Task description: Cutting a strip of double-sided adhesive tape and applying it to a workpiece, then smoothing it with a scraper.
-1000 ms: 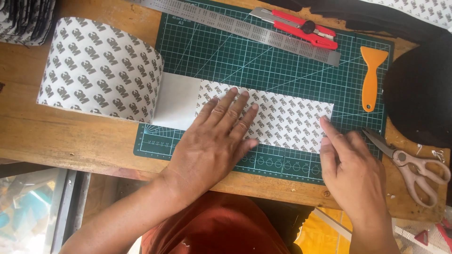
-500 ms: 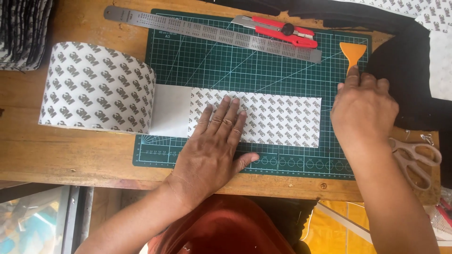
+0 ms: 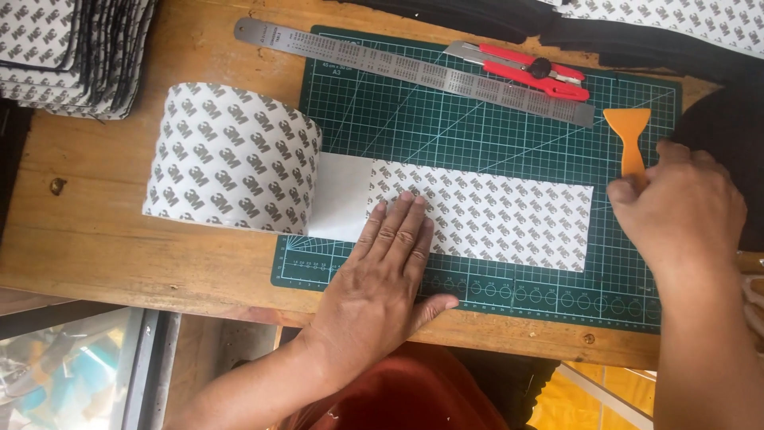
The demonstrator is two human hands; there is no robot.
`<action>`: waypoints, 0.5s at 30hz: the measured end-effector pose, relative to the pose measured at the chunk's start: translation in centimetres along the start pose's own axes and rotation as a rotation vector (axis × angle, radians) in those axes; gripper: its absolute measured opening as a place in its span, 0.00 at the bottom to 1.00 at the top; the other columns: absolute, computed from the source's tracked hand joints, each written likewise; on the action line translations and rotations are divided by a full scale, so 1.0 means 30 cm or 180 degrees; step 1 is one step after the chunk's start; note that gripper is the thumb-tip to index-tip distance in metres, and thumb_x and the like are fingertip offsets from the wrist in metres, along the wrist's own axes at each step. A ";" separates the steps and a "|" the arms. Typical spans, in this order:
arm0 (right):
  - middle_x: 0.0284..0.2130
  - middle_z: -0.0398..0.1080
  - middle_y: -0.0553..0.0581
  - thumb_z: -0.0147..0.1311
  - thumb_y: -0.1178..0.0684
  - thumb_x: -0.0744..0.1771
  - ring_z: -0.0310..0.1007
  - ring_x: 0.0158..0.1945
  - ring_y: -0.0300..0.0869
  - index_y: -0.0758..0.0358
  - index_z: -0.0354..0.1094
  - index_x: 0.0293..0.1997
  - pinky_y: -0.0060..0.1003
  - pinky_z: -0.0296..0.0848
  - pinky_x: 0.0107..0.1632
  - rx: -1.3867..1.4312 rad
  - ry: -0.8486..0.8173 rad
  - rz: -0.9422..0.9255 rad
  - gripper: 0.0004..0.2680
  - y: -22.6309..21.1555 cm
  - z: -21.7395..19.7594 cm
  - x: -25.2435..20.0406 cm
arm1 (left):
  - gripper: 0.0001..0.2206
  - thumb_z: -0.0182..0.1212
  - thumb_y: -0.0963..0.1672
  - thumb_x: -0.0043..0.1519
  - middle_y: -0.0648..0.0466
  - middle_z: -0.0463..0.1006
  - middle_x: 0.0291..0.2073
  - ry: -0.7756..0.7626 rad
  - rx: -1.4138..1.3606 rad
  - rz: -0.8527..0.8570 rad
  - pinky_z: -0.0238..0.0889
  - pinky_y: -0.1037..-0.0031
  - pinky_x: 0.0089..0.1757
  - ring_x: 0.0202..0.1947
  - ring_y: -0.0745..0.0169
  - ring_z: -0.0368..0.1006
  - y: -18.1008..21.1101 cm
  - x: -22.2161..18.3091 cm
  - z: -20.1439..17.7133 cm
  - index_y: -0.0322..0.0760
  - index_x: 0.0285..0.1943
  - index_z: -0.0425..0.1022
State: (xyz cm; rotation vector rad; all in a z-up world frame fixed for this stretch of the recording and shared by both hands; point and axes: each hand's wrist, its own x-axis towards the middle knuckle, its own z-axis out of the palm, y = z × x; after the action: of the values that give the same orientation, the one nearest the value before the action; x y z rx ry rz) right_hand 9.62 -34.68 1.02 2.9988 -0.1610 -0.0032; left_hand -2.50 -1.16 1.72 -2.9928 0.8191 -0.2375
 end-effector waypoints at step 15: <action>0.40 0.78 0.61 0.57 0.40 0.76 0.78 0.43 0.54 0.68 0.75 0.53 0.50 0.74 0.40 0.0577 -0.0103 0.0309 0.17 0.054 0.059 -0.012 | 0.41 0.24 0.62 0.68 0.38 0.55 0.76 0.0181 -0.0289 0.0092 0.38 0.60 0.73 0.78 0.45 0.45 -0.038 -0.011 0.010 0.27 0.75 0.59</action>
State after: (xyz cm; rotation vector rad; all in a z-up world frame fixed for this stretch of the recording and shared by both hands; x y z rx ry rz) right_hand 9.07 -36.47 -0.52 3.1690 -0.3274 -0.0286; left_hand -2.16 -0.01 1.44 -3.0689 0.9016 -0.2936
